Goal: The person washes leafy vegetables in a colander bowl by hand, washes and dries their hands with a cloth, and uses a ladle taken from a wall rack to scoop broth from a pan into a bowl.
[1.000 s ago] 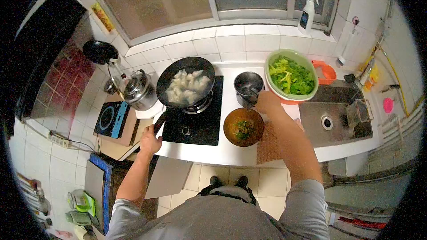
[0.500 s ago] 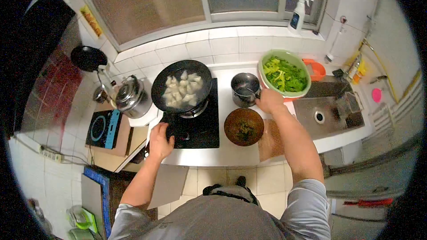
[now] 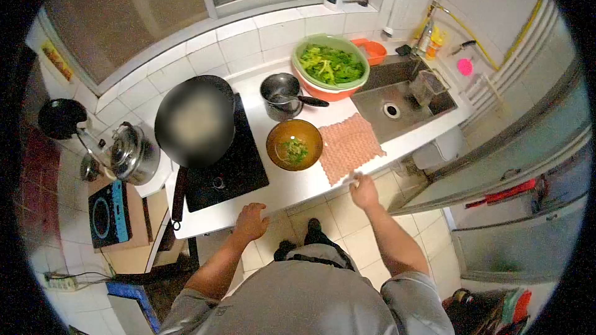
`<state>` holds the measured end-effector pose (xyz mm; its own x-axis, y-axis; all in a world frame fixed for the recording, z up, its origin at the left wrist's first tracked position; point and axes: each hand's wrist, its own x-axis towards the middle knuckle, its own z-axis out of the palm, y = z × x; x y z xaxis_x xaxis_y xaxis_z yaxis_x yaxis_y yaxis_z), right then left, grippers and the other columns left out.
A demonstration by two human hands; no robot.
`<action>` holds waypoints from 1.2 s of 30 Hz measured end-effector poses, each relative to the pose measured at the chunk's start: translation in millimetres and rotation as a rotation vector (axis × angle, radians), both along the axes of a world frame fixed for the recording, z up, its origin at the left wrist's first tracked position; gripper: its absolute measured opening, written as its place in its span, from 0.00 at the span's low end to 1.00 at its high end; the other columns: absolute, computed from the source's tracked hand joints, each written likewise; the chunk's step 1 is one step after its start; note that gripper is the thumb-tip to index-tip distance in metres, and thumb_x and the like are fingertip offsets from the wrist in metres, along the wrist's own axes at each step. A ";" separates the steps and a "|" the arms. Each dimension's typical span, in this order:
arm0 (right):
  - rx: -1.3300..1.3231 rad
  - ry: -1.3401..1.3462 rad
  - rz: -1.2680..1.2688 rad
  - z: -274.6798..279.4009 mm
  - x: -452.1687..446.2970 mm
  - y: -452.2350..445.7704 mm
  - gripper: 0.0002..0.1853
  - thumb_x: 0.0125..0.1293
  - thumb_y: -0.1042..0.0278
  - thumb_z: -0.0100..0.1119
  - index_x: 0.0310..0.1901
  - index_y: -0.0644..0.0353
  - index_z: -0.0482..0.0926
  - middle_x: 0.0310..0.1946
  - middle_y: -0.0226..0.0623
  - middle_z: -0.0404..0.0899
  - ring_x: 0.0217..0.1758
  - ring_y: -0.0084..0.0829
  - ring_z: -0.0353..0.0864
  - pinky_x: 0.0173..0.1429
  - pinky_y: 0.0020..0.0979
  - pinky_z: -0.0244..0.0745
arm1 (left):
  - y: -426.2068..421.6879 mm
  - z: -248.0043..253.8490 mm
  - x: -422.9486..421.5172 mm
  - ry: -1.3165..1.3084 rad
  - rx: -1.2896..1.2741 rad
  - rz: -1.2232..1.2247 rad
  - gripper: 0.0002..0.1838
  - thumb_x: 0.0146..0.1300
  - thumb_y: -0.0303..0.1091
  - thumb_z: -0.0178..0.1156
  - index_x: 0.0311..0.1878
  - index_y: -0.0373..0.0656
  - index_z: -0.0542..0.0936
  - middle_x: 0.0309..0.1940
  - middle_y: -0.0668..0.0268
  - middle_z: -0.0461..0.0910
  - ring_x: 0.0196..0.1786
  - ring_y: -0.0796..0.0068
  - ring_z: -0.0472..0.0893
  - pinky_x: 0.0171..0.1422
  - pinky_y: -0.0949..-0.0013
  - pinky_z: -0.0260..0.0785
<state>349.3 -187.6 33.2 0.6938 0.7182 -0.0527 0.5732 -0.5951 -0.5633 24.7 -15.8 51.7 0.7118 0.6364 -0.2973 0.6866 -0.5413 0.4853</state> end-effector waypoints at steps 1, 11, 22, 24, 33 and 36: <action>-0.003 0.026 -0.010 -6.8 -9.9 -11.9 0.20 0.57 0.64 0.58 0.48 0.69 0.78 0.43 0.57 0.77 0.48 0.49 0.77 0.56 0.40 0.70 | -4.9 -4.0 2.7 -0.001 -0.006 -0.013 0.23 0.56 0.39 0.59 0.54 0.39 0.73 0.55 0.53 0.71 0.59 0.50 0.69 0.65 0.55 0.61; -0.107 0.131 0.073 -16.7 -6.4 -7.3 0.20 0.59 0.63 0.55 0.50 0.67 0.77 0.51 0.55 0.75 0.57 0.49 0.73 0.64 0.37 0.67 | -38.2 -22.9 33.6 -0.021 0.022 -0.144 0.23 0.54 0.36 0.58 0.54 0.39 0.72 0.54 0.52 0.71 0.57 0.51 0.70 0.63 0.54 0.63; -0.058 -0.170 0.217 -21.3 97.7 19.8 0.25 0.57 0.65 0.58 0.56 0.65 0.70 0.57 0.53 0.66 0.65 0.47 0.61 0.66 0.45 0.60 | -70.5 -29.0 200.2 -0.207 0.076 -0.339 0.37 0.52 0.33 0.60 0.66 0.36 0.58 0.64 0.45 0.60 0.67 0.46 0.59 0.72 0.54 0.51; -0.001 -0.466 0.201 -59.9 118.5 10.0 0.30 0.58 0.60 0.58 0.61 0.63 0.66 0.63 0.50 0.59 0.69 0.51 0.55 0.70 0.51 0.49 | -70.5 -24.1 233.6 -0.211 0.109 -0.386 0.39 0.51 0.32 0.60 0.67 0.37 0.57 0.65 0.44 0.59 0.67 0.46 0.58 0.71 0.54 0.52; -0.088 -0.171 0.283 -38.2 127.1 -8.5 0.24 0.60 0.61 0.54 0.58 0.59 0.70 0.62 0.49 0.63 0.66 0.52 0.58 0.68 0.47 0.55 | -51.4 -51.0 253.3 -0.107 0.209 -0.498 0.24 0.45 0.31 0.62 0.50 0.43 0.76 0.53 0.53 0.68 0.58 0.51 0.67 0.63 0.56 0.61; -0.062 0.033 0.206 -39.7 111.9 -41.6 0.22 0.62 0.61 0.52 0.56 0.62 0.72 0.59 0.51 0.67 0.63 0.51 0.63 0.66 0.45 0.60 | -45.3 -53.0 258.7 -0.147 0.184 -0.547 0.22 0.45 0.29 0.60 0.48 0.40 0.76 0.49 0.53 0.70 0.55 0.51 0.69 0.61 0.56 0.62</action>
